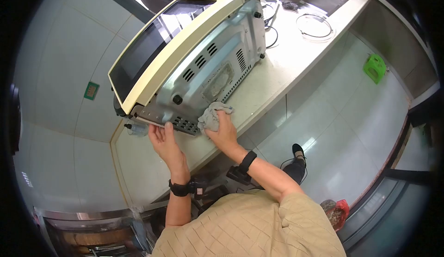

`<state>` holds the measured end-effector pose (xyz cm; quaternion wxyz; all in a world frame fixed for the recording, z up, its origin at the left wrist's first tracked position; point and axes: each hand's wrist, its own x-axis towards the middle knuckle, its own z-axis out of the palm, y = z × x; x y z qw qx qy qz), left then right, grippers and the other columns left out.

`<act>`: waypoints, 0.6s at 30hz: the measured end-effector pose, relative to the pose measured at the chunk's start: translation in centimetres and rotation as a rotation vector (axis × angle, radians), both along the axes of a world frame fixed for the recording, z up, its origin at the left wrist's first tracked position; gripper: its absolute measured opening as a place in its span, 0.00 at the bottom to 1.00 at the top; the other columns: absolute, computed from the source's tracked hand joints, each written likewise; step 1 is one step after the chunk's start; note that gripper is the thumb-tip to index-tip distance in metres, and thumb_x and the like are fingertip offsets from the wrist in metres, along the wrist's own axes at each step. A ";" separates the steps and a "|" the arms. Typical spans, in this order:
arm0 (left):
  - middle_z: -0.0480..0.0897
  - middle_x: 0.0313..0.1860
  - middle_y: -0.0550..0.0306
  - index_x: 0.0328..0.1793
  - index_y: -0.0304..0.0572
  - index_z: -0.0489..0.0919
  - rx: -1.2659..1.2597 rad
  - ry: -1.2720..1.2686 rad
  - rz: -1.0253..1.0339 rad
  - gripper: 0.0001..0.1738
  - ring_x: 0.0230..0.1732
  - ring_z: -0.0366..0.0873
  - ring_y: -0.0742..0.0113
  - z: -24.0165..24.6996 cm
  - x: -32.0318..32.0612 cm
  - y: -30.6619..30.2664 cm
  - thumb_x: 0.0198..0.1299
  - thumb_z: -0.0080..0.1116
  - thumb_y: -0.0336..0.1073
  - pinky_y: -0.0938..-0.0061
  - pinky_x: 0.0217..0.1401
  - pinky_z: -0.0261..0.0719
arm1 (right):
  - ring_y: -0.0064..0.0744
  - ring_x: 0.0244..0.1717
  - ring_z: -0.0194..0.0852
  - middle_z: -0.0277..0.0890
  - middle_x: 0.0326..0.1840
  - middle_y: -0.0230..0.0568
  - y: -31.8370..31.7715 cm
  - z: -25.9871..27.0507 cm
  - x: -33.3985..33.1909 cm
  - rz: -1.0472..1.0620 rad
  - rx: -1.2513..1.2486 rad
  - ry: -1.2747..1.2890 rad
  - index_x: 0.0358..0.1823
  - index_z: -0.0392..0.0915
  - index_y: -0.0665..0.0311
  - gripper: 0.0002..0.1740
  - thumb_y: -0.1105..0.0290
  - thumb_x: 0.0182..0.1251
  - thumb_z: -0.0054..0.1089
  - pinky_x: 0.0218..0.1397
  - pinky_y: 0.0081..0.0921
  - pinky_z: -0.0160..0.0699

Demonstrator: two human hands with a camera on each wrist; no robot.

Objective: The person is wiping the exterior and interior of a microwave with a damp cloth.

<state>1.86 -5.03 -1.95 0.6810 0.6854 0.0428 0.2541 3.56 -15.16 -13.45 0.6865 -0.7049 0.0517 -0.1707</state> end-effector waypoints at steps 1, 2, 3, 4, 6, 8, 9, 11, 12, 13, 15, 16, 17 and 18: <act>0.65 0.61 0.46 0.66 0.27 0.56 0.005 -0.006 0.044 0.28 0.61 0.64 0.63 -0.2 0.1 0.0 0.60 0.51 0.24 0.73 0.64 0.60 | 0.54 0.57 0.62 0.62 0.55 0.54 -0.4 -0.2 0.1 0.047 0.000 0.013 0.56 0.63 0.63 0.34 0.63 0.46 0.62 0.56 0.38 0.65; 0.65 0.61 0.46 0.66 0.27 0.56 0.012 -0.012 0.033 0.28 0.61 0.64 0.63 -0.1 0.3 -0.1 0.60 0.51 0.24 0.73 0.64 0.60 | 0.54 0.57 0.62 0.61 0.56 0.53 -1.4 -0.8 0.9 -0.016 -0.047 0.013 0.56 0.63 0.61 0.32 0.63 0.47 0.62 0.56 0.38 0.65; 0.66 0.60 0.46 0.65 0.27 0.57 0.013 -0.010 0.042 0.27 0.60 0.65 0.64 -0.1 0.3 -0.1 0.60 0.50 0.24 0.73 0.64 0.60 | 0.54 0.57 0.62 0.61 0.57 0.53 -2.7 -2.4 2.6 -0.183 -0.037 -0.006 0.57 0.64 0.60 0.32 0.64 0.48 0.61 0.57 0.37 0.65; 0.68 0.59 0.46 0.64 0.27 0.58 0.016 -0.008 0.055 0.26 0.59 0.66 0.64 -0.1 0.3 -0.1 0.60 0.49 0.24 0.73 0.64 0.61 | 0.55 0.57 0.61 0.61 0.57 0.52 -4.2 -3.6 4.5 -0.345 -0.025 -0.022 0.57 0.64 0.59 0.31 0.65 0.49 0.60 0.57 0.37 0.65; 0.68 0.59 0.46 0.63 0.27 0.59 0.046 0.013 0.059 0.25 0.59 0.66 0.64 0.2 0.3 -0.1 0.60 0.49 0.24 0.73 0.63 0.61 | 0.54 0.58 0.61 0.60 0.58 0.51 -8.2 -2.2 6.2 -0.368 -0.062 0.166 0.58 0.63 0.61 0.30 0.67 0.51 0.58 0.56 0.39 0.66; 0.68 0.59 0.46 0.62 0.27 0.59 0.077 0.035 0.059 0.24 0.58 0.67 0.64 0.4 0.3 0.0 0.60 0.49 0.24 0.73 0.63 0.61 | 0.54 0.58 0.61 0.61 0.58 0.51 -9.6 -3.0 9.0 -0.379 -0.217 0.093 0.58 0.62 0.61 0.30 0.67 0.52 0.57 0.55 0.39 0.66; 0.68 0.58 0.46 0.61 0.27 0.60 0.086 0.044 0.051 0.23 0.58 0.67 0.65 0.4 0.4 0.1 0.61 0.49 0.24 0.73 0.62 0.62 | 0.53 0.58 0.62 0.61 0.58 0.50 -9.8 -2.8 9.6 -0.385 -0.381 0.014 0.58 0.62 0.62 0.30 0.67 0.52 0.56 0.54 0.40 0.66; 0.69 0.58 0.46 0.61 0.27 0.60 0.099 0.063 0.046 0.22 0.57 0.67 0.65 0.3 0.1 0.3 0.61 0.49 0.24 0.73 0.61 0.62 | 0.53 0.57 0.63 0.62 0.58 0.51 -8.3 -3.1 8.6 -0.297 -0.274 0.104 0.58 0.62 0.63 0.30 0.67 0.52 0.56 0.54 0.40 0.67; 0.69 0.58 0.46 0.61 0.27 0.59 0.100 0.057 0.043 0.23 0.57 0.67 0.65 0.1 0.1 0.4 0.61 0.49 0.24 0.73 0.61 0.62 | 0.52 0.56 0.64 0.62 0.57 0.51 -6.9 -2.8 7.6 -0.210 -0.171 0.187 0.58 0.62 0.63 0.30 0.68 0.52 0.56 0.54 0.41 0.67; 0.69 0.58 0.46 0.62 0.27 0.59 0.102 0.051 0.037 0.23 0.57 0.67 0.64 0.0 0.2 0.6 0.61 0.48 0.24 0.73 0.61 0.63 | 0.53 0.55 0.65 0.63 0.56 0.53 -4.7 -3.4 6.2 -0.210 -0.227 0.157 0.57 0.62 0.65 0.29 0.68 0.51 0.56 0.54 0.40 0.67; 0.70 0.57 0.46 0.62 0.28 0.59 0.121 0.052 0.057 0.24 0.55 0.68 0.66 -0.2 0.4 0.2 0.61 0.50 0.26 0.74 0.59 0.64 | 0.55 0.54 0.65 0.62 0.56 0.53 -1.0 -5.9 3.5 -0.206 -0.398 -0.049 0.56 0.62 0.66 0.30 0.67 0.50 0.57 0.52 0.40 0.69; 0.71 0.55 0.47 0.62 0.29 0.59 0.133 0.039 0.081 0.24 0.54 0.69 0.67 -0.3 0.4 0.1 0.62 0.51 0.28 0.74 0.57 0.66 | 0.54 0.54 0.65 0.61 0.58 0.52 -0.1 -5.1 1.7 -0.054 -0.352 0.007 0.56 0.62 0.65 0.31 0.65 0.49 0.58 0.51 0.39 0.70; 0.71 0.55 0.47 0.62 0.29 0.59 0.132 0.047 0.074 0.24 0.54 0.69 0.67 -0.5 0.3 0.0 0.62 0.51 0.28 0.74 0.57 0.66 | 0.54 0.54 0.65 0.61 0.58 0.52 -0.5 -4.4 1.1 -0.059 -0.354 0.015 0.56 0.62 0.65 0.31 0.65 0.49 0.58 0.51 0.39 0.70; 0.71 0.56 0.47 0.63 0.29 0.59 0.133 0.031 0.092 0.25 0.54 0.69 0.66 -0.7 0.4 0.0 0.62 0.51 0.29 0.74 0.58 0.66 | 0.54 0.54 0.65 0.61 0.58 0.51 -1.0 -3.7 0.7 0.076 -0.281 0.094 0.57 0.62 0.64 0.32 0.64 0.49 0.58 0.52 0.40 0.69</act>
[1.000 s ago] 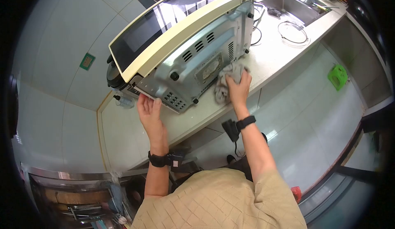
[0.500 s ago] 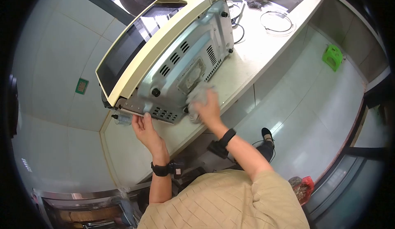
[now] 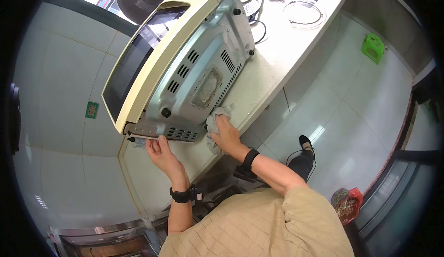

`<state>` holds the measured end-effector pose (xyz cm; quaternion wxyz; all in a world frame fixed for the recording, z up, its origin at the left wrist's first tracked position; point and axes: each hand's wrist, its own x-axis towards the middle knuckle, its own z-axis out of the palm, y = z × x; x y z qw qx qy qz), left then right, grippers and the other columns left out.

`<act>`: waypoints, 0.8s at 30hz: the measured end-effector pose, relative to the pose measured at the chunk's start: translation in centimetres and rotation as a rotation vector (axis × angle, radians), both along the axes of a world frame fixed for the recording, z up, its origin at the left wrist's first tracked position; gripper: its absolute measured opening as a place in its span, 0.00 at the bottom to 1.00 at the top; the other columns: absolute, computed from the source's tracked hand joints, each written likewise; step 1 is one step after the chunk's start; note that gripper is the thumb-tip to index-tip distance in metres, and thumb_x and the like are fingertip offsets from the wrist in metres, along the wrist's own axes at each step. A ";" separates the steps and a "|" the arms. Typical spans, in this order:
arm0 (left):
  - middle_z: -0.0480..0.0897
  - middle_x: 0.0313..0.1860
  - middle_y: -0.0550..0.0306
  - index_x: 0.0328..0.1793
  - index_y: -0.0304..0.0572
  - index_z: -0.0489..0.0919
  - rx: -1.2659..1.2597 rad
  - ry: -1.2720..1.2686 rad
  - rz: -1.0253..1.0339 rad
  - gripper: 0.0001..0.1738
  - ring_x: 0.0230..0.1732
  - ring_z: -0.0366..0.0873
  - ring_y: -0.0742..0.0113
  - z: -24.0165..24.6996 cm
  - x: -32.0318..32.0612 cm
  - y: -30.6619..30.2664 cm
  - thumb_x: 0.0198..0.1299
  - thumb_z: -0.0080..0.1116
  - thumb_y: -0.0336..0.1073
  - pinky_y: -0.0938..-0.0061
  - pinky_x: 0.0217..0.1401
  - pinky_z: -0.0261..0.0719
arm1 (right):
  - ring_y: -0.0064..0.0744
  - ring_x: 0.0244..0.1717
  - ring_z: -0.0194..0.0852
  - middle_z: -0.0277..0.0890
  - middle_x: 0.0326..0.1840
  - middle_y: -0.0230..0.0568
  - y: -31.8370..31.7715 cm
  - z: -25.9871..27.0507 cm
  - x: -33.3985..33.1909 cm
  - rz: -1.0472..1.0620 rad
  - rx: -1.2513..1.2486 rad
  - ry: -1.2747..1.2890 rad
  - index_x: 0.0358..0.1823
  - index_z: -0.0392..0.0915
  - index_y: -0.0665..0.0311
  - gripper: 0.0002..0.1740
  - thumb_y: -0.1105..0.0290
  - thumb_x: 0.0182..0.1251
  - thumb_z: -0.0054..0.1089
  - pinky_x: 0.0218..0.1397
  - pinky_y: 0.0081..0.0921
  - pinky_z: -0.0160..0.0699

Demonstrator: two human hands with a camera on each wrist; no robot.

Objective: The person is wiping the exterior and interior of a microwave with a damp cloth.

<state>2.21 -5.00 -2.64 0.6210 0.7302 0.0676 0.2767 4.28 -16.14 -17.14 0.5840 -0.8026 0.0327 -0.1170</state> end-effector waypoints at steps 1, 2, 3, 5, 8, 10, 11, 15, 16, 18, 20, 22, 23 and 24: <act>0.70 0.56 0.46 0.63 0.28 0.59 0.005 -0.022 0.015 0.25 0.55 0.69 0.66 -0.1 0.1 -0.1 0.62 0.51 0.29 0.74 0.58 0.67 | 0.53 0.55 0.65 0.60 0.59 0.50 -0.3 0.4 0.0 0.117 0.080 0.093 0.57 0.62 0.63 0.32 0.63 0.48 0.58 0.52 0.40 0.69; 0.70 0.56 0.46 0.63 0.28 0.59 0.008 -0.023 0.006 0.25 0.55 0.69 0.66 -0.1 0.2 -0.2 0.62 0.51 0.29 0.74 0.58 0.67 | 0.52 0.55 0.65 0.61 0.59 0.49 -0.9 -0.3 0.4 0.116 0.076 0.056 0.58 0.63 0.62 0.33 0.62 0.48 0.58 0.53 0.39 0.69; 0.70 0.56 0.47 0.63 0.28 0.59 0.009 -0.031 0.007 0.25 0.55 0.69 0.66 -0.2 0.3 -0.2 0.62 0.51 0.29 0.74 0.59 0.66 | 0.52 0.55 0.65 0.61 0.59 0.49 -1.9 -0.6 0.9 0.110 0.076 0.054 0.58 0.63 0.62 0.33 0.62 0.48 0.58 0.53 0.39 0.69; 0.70 0.56 0.47 0.64 0.28 0.59 0.015 -0.040 0.017 0.25 0.55 0.68 0.66 -0.1 0.5 -0.1 0.63 0.50 0.29 0.74 0.59 0.66 | 0.52 0.56 0.66 0.61 0.61 0.48 -4.2 -1.4 2.4 -0.103 -0.061 -0.065 0.57 0.65 0.62 0.32 0.62 0.48 0.58 0.54 0.41 0.68; 0.70 0.56 0.48 0.63 0.28 0.60 0.038 -0.045 0.018 0.24 0.55 0.68 0.67 -0.3 0.3 -0.1 0.63 0.50 0.29 0.75 0.59 0.66 | 0.53 0.60 0.60 0.62 0.62 0.44 -10.4 1.3 5.1 -0.368 -0.333 -0.076 0.55 0.69 0.60 0.29 0.62 0.48 0.60 0.56 0.45 0.65; 0.71 0.56 0.49 0.63 0.29 0.60 0.046 -0.056 0.007 0.23 0.54 0.69 0.68 -0.3 0.2 -0.4 0.63 0.49 0.29 0.75 0.58 0.66 | 0.52 0.61 0.57 0.64 0.60 0.42 -14.0 3.4 6.6 -0.395 -0.645 -0.057 0.52 0.72 0.58 0.25 0.63 0.49 0.60 0.57 0.52 0.60; 0.71 0.56 0.49 0.63 0.29 0.60 0.043 -0.051 0.014 0.23 0.54 0.69 0.68 -0.4 0.1 -0.4 0.63 0.49 0.29 0.75 0.58 0.66 | 0.51 0.61 0.57 0.65 0.58 0.41 -14.9 3.4 7.2 -0.411 -0.875 -0.092 0.50 0.75 0.56 0.22 0.65 0.50 0.59 0.56 0.56 0.57; 0.71 0.55 0.50 0.63 0.29 0.61 0.054 -0.052 0.015 0.23 0.54 0.69 0.68 -0.6 0.4 -0.3 0.63 0.49 0.29 0.75 0.58 0.66 | 0.48 0.58 0.59 0.70 0.50 0.39 -12.8 -0.4 9.3 -0.185 -1.179 -0.099 0.42 0.79 0.58 0.15 0.69 0.50 0.56 0.54 0.60 0.54; 0.71 0.55 0.50 0.62 0.30 0.61 0.048 -0.057 -0.002 0.22 0.54 0.69 0.68 -0.5 0.3 -0.3 0.63 0.49 0.29 0.74 0.59 0.65 | 0.47 0.53 0.61 0.71 0.45 0.39 -11.4 -0.4 8.5 -0.129 -1.131 -0.149 0.37 0.79 0.60 0.12 0.70 0.49 0.54 0.54 0.60 0.54; 0.71 0.55 0.49 0.62 0.30 0.61 0.036 -0.060 0.001 0.22 0.54 0.69 0.68 -0.5 0.3 -0.4 0.63 0.49 0.29 0.74 0.59 0.65 | 0.45 0.49 0.63 0.72 0.36 0.39 -7.5 -1.2 6.9 -0.034 -1.069 -0.236 0.31 0.78 0.63 0.09 0.71 0.48 0.53 0.54 0.60 0.54; 0.71 0.55 0.49 0.62 0.30 0.61 0.018 -0.063 0.003 0.22 0.54 0.68 0.68 -0.5 0.2 -0.5 0.63 0.49 0.29 0.73 0.59 0.65 | 0.43 0.47 0.63 0.72 0.35 0.40 -2.8 -2.2 4.1 0.058 -0.992 -0.371 0.31 0.78 0.63 0.09 0.70 0.47 0.53 0.55 0.60 0.54; 0.70 0.56 0.49 0.62 0.29 0.61 -0.017 -0.085 -0.040 0.22 0.55 0.68 0.67 -0.6 0.2 -0.5 0.63 0.50 0.29 0.73 0.60 0.64 | 0.41 0.48 0.64 0.72 0.36 0.39 2.2 -2.9 0.5 0.236 -0.916 -0.430 0.31 0.78 0.61 0.09 0.70 0.47 0.53 0.55 0.60 0.55; 0.70 0.56 0.49 0.62 0.29 0.61 -0.023 -0.095 -0.036 0.22 0.55 0.68 0.67 -0.6 0.3 -0.4 0.63 0.50 0.29 0.73 0.60 0.64 | 0.40 0.49 0.64 0.72 0.37 0.37 3.6 -3.2 -1.1 0.295 -0.867 -0.524 0.31 0.78 0.60 0.09 0.70 0.47 0.54 0.55 0.61 0.55; 0.68 0.58 0.47 0.63 0.28 0.59 -0.006 -0.076 -0.042 0.23 0.58 0.67 0.64 -0.6 0.3 -0.2 0.62 0.49 0.27 0.72 0.61 0.63 | 0.40 0.49 0.64 0.72 0.37 0.37 3.8 -2.9 -2.1 0.295 -0.872 -0.534 0.31 0.78 0.60 0.09 0.70 0.47 0.54 0.55 0.61 0.55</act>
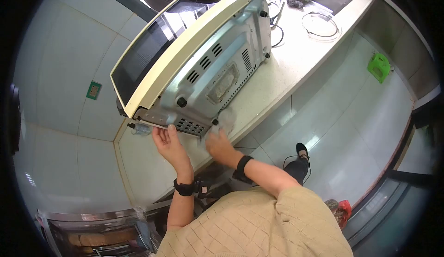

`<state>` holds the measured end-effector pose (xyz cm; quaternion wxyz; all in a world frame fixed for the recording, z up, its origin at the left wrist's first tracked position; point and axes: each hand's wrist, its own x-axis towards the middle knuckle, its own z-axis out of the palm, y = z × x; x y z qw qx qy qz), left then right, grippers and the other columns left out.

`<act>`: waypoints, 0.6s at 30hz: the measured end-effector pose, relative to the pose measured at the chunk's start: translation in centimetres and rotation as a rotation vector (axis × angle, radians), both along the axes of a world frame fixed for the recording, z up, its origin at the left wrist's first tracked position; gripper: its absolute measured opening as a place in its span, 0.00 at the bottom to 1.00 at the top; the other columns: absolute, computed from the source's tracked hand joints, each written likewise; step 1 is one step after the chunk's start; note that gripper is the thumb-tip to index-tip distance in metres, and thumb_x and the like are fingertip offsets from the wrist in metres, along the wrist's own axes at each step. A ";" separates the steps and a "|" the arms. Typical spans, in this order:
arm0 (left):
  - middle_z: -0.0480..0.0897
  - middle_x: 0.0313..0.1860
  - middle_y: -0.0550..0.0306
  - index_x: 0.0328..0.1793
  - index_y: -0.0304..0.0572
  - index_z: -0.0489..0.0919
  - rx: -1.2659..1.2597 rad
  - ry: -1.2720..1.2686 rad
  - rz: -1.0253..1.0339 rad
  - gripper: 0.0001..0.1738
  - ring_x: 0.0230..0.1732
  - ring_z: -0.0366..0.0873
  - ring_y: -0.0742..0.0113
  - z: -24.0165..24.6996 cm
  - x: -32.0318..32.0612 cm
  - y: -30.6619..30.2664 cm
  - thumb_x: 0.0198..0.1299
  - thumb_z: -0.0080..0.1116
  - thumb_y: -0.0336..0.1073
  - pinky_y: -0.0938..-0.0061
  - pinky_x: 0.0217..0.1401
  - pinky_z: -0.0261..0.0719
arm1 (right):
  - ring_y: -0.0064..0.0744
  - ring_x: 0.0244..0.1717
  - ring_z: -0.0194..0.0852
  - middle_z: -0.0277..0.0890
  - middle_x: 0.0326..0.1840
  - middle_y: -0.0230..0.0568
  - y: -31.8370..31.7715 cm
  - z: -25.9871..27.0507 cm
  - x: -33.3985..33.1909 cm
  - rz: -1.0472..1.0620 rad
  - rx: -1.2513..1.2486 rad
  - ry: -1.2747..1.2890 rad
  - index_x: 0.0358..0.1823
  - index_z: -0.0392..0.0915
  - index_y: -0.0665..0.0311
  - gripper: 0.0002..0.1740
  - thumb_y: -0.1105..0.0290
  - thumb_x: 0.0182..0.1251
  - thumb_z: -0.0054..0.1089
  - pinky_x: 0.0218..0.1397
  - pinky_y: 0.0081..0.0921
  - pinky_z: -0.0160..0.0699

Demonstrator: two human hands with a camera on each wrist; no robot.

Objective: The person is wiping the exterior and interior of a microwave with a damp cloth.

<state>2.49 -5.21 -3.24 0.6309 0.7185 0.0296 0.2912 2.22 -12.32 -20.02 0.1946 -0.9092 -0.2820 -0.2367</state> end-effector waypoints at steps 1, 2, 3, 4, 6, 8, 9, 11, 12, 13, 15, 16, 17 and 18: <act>0.67 0.60 0.44 0.63 0.27 0.58 0.017 0.017 -0.006 0.24 0.60 0.65 0.61 0.0 0.0 0.1 0.62 0.48 0.25 0.71 0.63 0.61 | 0.40 0.49 0.65 0.73 0.40 0.36 -0.2 0.7 -0.9 0.145 0.022 0.116 0.32 0.78 0.59 0.10 0.69 0.46 0.56 0.54 0.59 0.56; 0.67 0.60 0.44 0.63 0.27 0.58 0.012 0.010 -0.005 0.24 0.60 0.65 0.61 0.2 -0.1 0.1 0.62 0.48 0.25 0.71 0.63 0.61 | 0.40 0.50 0.65 0.73 0.43 0.34 -0.6 1.6 -1.4 0.288 0.044 0.236 0.32 0.79 0.58 0.11 0.67 0.45 0.58 0.54 0.57 0.58; 0.67 0.60 0.46 0.64 0.28 0.58 0.016 0.007 -0.001 0.25 0.59 0.65 0.64 0.3 -0.1 0.0 0.62 0.49 0.27 0.72 0.63 0.61 | 0.40 0.50 0.65 0.73 0.43 0.34 -1.5 2.5 -1.4 0.287 0.035 0.229 0.32 0.79 0.58 0.11 0.67 0.45 0.58 0.54 0.57 0.58; 0.67 0.59 0.48 0.64 0.30 0.58 0.016 0.002 0.003 0.25 0.59 0.65 0.66 0.3 -0.1 -0.3 0.62 0.50 0.28 0.73 0.63 0.61 | 0.40 0.49 0.66 0.73 0.43 0.33 -2.9 3.3 -1.4 0.185 0.216 0.260 0.34 0.78 0.57 0.12 0.67 0.44 0.58 0.52 0.52 0.60; 0.66 0.60 0.48 0.65 0.30 0.57 0.000 0.011 0.027 0.26 0.59 0.64 0.66 -0.1 0.0 -0.5 0.63 0.48 0.29 0.73 0.63 0.59 | 0.45 0.45 0.68 0.74 0.43 0.35 -5.5 3.6 -0.3 0.081 0.643 0.297 0.37 0.77 0.57 0.14 0.68 0.45 0.57 0.48 0.43 0.66; 0.66 0.60 0.48 0.66 0.30 0.56 -0.013 0.022 0.067 0.26 0.60 0.63 0.65 -0.6 0.1 -1.0 0.64 0.47 0.30 0.72 0.64 0.58 | 0.39 0.41 0.72 0.75 0.40 0.37 -8.5 5.5 1.0 -0.112 0.991 0.312 0.37 0.76 0.62 0.11 0.69 0.52 0.55 0.44 0.33 0.71; 0.65 0.61 0.48 0.66 0.30 0.56 -0.085 0.037 0.051 0.26 0.60 0.63 0.65 -0.8 0.0 -1.2 0.65 0.46 0.32 0.73 0.64 0.58 | 0.35 0.39 0.73 0.76 0.40 0.38 -10.9 7.2 1.9 -0.218 1.248 0.374 0.39 0.75 0.64 0.11 0.68 0.55 0.54 0.44 0.30 0.72; 0.65 0.61 0.48 0.67 0.30 0.55 -0.149 0.057 0.020 0.26 0.60 0.63 0.65 -0.6 0.0 -1.2 0.65 0.45 0.33 0.73 0.64 0.57 | 0.26 0.39 0.74 0.75 0.40 0.40 -13.6 12.5 3.4 -0.270 1.641 0.309 0.43 0.73 0.68 0.12 0.68 0.61 0.53 0.43 0.24 0.74; 0.65 0.61 0.48 0.67 0.30 0.55 -0.143 0.072 0.002 0.26 0.60 0.63 0.66 -0.3 -0.2 -1.2 0.66 0.44 0.34 0.74 0.64 0.57 | 0.22 0.40 0.73 0.75 0.41 0.40 -14.3 15.2 4.5 -0.175 1.751 0.190 0.45 0.71 0.70 0.13 0.69 0.62 0.52 0.43 0.21 0.73; 0.65 0.61 0.49 0.67 0.31 0.55 -0.136 0.090 -0.024 0.26 0.60 0.63 0.66 -0.2 -0.3 -1.2 0.66 0.43 0.35 0.74 0.64 0.57 | 0.23 0.40 0.74 0.75 0.41 0.39 -14.8 16.6 5.8 -0.217 1.530 0.107 0.48 0.69 0.70 0.14 0.69 0.63 0.51 0.43 0.21 0.74; 0.64 0.62 0.48 0.68 0.31 0.54 -0.129 0.104 -0.022 0.26 0.61 0.63 0.65 -0.2 -0.2 -0.9 0.66 0.43 0.33 0.74 0.63 0.59 | 0.32 0.42 0.74 0.74 0.44 0.43 -14.5 16.7 7.3 -0.136 1.576 0.128 0.47 0.71 0.68 0.16 0.68 0.58 0.56 0.44 0.27 0.75; 0.64 0.63 0.48 0.69 0.31 0.53 -0.112 0.122 -0.030 0.27 0.61 0.64 0.64 -0.3 -0.3 -0.7 0.65 0.44 0.30 0.74 0.62 0.60 | 0.38 0.44 0.72 0.73 0.46 0.45 -13.6 17.5 8.3 -0.345 1.084 -0.089 0.46 0.72 0.66 0.19 0.67 0.54 0.59 0.44 0.30 0.75; 0.64 0.63 0.48 0.69 0.31 0.53 -0.111 0.125 -0.030 0.27 0.61 0.64 0.64 -0.5 -0.3 -0.6 0.65 0.44 0.30 0.74 0.62 0.60 | 0.44 0.46 0.71 0.71 0.48 0.48 -12.5 17.9 8.8 -0.529 0.582 -0.285 0.46 0.72 0.65 0.22 0.65 0.49 0.62 0.44 0.34 0.75; 0.64 0.62 0.48 0.69 0.31 0.53 -0.134 0.114 0.004 0.27 0.61 0.64 0.64 -0.9 0.0 -0.9 0.65 0.44 0.30 0.73 0.62 0.60 | 0.48 0.47 0.68 0.69 0.49 0.49 -11.0 17.5 8.0 -0.472 0.566 -0.244 0.46 0.73 0.64 0.25 0.65 0.43 0.64 0.44 0.36 0.75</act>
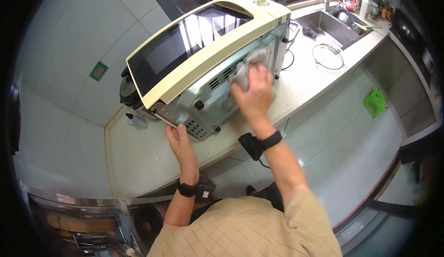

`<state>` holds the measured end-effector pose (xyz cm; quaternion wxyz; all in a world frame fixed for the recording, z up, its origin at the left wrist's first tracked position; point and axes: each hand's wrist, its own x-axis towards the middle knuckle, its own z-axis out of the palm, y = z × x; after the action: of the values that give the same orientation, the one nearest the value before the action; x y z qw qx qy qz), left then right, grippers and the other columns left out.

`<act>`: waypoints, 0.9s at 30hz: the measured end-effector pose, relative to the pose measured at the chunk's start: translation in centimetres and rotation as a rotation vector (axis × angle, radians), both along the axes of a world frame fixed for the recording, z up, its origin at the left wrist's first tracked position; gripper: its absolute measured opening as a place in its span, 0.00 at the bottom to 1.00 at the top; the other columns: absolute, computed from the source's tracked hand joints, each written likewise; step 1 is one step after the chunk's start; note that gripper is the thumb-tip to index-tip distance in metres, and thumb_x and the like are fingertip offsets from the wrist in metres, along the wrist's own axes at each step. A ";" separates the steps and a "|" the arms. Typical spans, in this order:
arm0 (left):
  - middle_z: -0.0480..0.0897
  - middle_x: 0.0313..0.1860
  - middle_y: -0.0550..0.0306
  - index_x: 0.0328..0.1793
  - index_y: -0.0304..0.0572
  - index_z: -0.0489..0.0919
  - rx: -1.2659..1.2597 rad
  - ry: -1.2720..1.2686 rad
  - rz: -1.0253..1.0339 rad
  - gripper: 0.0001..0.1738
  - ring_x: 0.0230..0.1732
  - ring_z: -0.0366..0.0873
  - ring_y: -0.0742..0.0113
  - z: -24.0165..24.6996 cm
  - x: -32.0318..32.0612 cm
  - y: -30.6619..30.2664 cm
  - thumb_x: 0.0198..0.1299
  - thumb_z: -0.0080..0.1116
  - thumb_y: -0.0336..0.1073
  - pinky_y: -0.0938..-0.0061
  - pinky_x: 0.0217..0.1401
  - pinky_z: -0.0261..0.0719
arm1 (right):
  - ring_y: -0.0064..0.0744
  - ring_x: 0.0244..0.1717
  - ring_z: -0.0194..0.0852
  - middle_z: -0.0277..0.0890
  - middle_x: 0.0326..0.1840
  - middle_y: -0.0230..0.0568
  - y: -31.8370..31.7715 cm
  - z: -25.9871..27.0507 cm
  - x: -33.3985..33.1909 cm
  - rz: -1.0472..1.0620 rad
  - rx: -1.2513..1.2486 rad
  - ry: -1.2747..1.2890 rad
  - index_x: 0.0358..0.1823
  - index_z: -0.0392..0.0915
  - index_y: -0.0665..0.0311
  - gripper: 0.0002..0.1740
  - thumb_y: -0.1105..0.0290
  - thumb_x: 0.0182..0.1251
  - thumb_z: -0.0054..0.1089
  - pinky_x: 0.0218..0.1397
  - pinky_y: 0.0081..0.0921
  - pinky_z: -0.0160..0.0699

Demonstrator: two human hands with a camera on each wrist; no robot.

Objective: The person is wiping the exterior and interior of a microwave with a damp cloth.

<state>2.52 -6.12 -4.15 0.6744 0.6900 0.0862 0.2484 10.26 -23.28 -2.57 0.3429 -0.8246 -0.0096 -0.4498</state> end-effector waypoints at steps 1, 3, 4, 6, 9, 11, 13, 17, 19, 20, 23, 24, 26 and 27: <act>0.64 0.62 0.48 0.69 0.32 0.53 -0.012 0.001 0.027 0.27 0.61 0.64 0.64 -0.1 0.2 -0.2 0.65 0.43 0.30 0.73 0.62 0.60 | 0.51 0.48 0.66 0.68 0.50 0.51 1.8 -1.0 -1.8 0.054 -0.008 0.038 0.46 0.74 0.62 0.28 0.64 0.37 0.66 0.43 0.39 0.75; 0.64 0.62 0.49 0.68 0.31 0.54 -0.021 -0.008 0.030 0.26 0.61 0.63 0.65 -0.1 0.3 -0.6 0.65 0.43 0.31 0.74 0.63 0.58 | 0.51 0.46 0.68 0.69 0.49 0.50 3.4 -0.3 -4.6 0.248 -0.100 0.009 0.47 0.74 0.61 0.30 0.65 0.36 0.67 0.43 0.38 0.76; 0.65 0.62 0.49 0.67 0.31 0.55 -0.020 -0.018 0.037 0.26 0.61 0.63 0.66 0.0 0.2 -0.8 0.66 0.43 0.32 0.75 0.64 0.57 | 0.51 0.46 0.68 0.69 0.49 0.50 2.8 -0.2 -4.5 0.250 -0.116 0.006 0.47 0.74 0.61 0.30 0.65 0.36 0.67 0.43 0.38 0.76; 0.64 0.62 0.49 0.67 0.31 0.54 -0.062 -0.045 0.037 0.26 0.61 0.63 0.66 0.0 0.3 -1.0 0.66 0.43 0.31 0.75 0.64 0.57 | 0.50 0.45 0.70 0.70 0.49 0.48 1.2 -0.5 -3.5 0.334 -0.175 -0.044 0.47 0.75 0.60 0.30 0.66 0.35 0.67 0.43 0.39 0.76; 0.63 0.64 0.49 0.68 0.31 0.54 -0.109 -0.092 0.035 0.27 0.63 0.61 0.64 -0.2 0.3 -0.7 0.65 0.44 0.30 0.73 0.65 0.56 | 0.48 0.46 0.73 0.71 0.49 0.43 -3.6 -2.3 1.5 0.172 -0.027 0.007 0.46 0.75 0.60 0.24 0.68 0.41 0.63 0.44 0.37 0.75; 0.62 0.65 0.49 0.69 0.32 0.54 -0.109 -0.099 0.021 0.28 0.65 0.60 0.63 -0.1 -0.2 -0.8 0.64 0.44 0.29 0.72 0.66 0.56 | 0.47 0.45 0.73 0.71 0.49 0.40 -4.8 -0.5 1.4 0.140 0.093 0.147 0.45 0.75 0.60 0.19 0.65 0.49 0.57 0.43 0.36 0.74; 0.60 0.68 0.47 0.70 0.33 0.54 -0.168 -0.136 0.066 0.29 0.67 0.58 0.61 0.7 -0.1 -2.0 0.63 0.46 0.29 0.71 0.67 0.54 | 0.42 0.44 0.74 0.72 0.47 0.38 -8.3 1.2 3.6 0.255 0.335 0.345 0.43 0.76 0.61 0.16 0.67 0.51 0.56 0.46 0.31 0.72; 0.58 0.69 0.45 0.70 0.34 0.53 0.020 -0.223 0.257 0.32 0.69 0.57 0.58 2.9 -0.5 -2.7 0.61 0.49 0.30 0.70 0.68 0.53 | 0.41 0.46 0.71 0.70 0.47 0.43 -7.4 3.1 4.4 0.353 0.376 0.040 0.46 0.74 0.65 0.18 0.68 0.53 0.59 0.50 0.29 0.69; 0.59 0.69 0.42 0.71 0.34 0.53 0.079 -0.244 0.153 0.33 0.69 0.56 0.56 3.8 0.4 -2.6 0.61 0.51 0.32 0.68 0.69 0.51 | 0.47 0.48 0.68 0.68 0.48 0.46 -5.4 4.1 4.0 0.215 0.113 0.086 0.45 0.73 0.66 0.21 0.65 0.50 0.61 0.49 0.36 0.70; 0.61 0.68 0.42 0.71 0.33 0.53 0.083 -0.263 0.179 0.33 0.69 0.57 0.56 3.6 0.8 -2.7 0.61 0.51 0.33 0.68 0.69 0.52 | 0.49 0.47 0.68 0.67 0.47 0.46 -2.6 3.8 2.8 0.083 -0.083 0.031 0.44 0.72 0.65 0.22 0.63 0.48 0.61 0.47 0.39 0.72; 0.60 0.68 0.43 0.70 0.33 0.54 0.136 -0.274 0.220 0.32 0.69 0.57 0.56 3.5 0.7 -2.9 0.61 0.51 0.32 0.69 0.69 0.52 | 0.49 0.43 0.70 0.67 0.46 0.44 1.0 5.1 -2.0 0.352 -0.285 -0.022 0.43 0.70 0.62 0.26 0.61 0.41 0.65 0.38 0.41 0.75; 0.60 0.68 0.43 0.70 0.33 0.54 0.134 -0.279 0.221 0.32 0.69 0.57 0.56 3.5 0.9 -2.9 0.61 0.51 0.32 0.69 0.69 0.52 | 0.48 0.44 0.70 0.67 0.46 0.44 1.0 5.2 -1.9 0.382 -0.267 0.039 0.45 0.70 0.59 0.27 0.61 0.40 0.65 0.36 0.39 0.77; 0.61 0.68 0.44 0.69 0.32 0.56 0.089 -0.288 0.217 0.31 0.69 0.57 0.56 3.6 1.0 -3.1 0.61 0.51 0.31 0.69 0.69 0.52 | 0.45 0.44 0.72 0.69 0.44 0.40 1.3 5.9 -2.5 0.475 -0.322 -0.049 0.45 0.72 0.57 0.27 0.61 0.38 0.66 0.35 0.38 0.78; 0.61 0.68 0.44 0.69 0.32 0.56 0.091 -0.287 0.217 0.31 0.69 0.57 0.56 3.4 1.0 -3.0 0.61 0.51 0.31 0.69 0.69 0.52 | 0.43 0.42 0.73 0.70 0.44 0.39 1.0 6.2 -2.2 0.524 -0.311 -0.053 0.44 0.73 0.57 0.26 0.61 0.38 0.66 0.35 0.38 0.77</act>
<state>3.48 -9.12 -0.73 0.6170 0.6641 0.0516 0.4192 8.05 -22.26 3.65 0.3163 -0.8248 -0.2996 -0.3604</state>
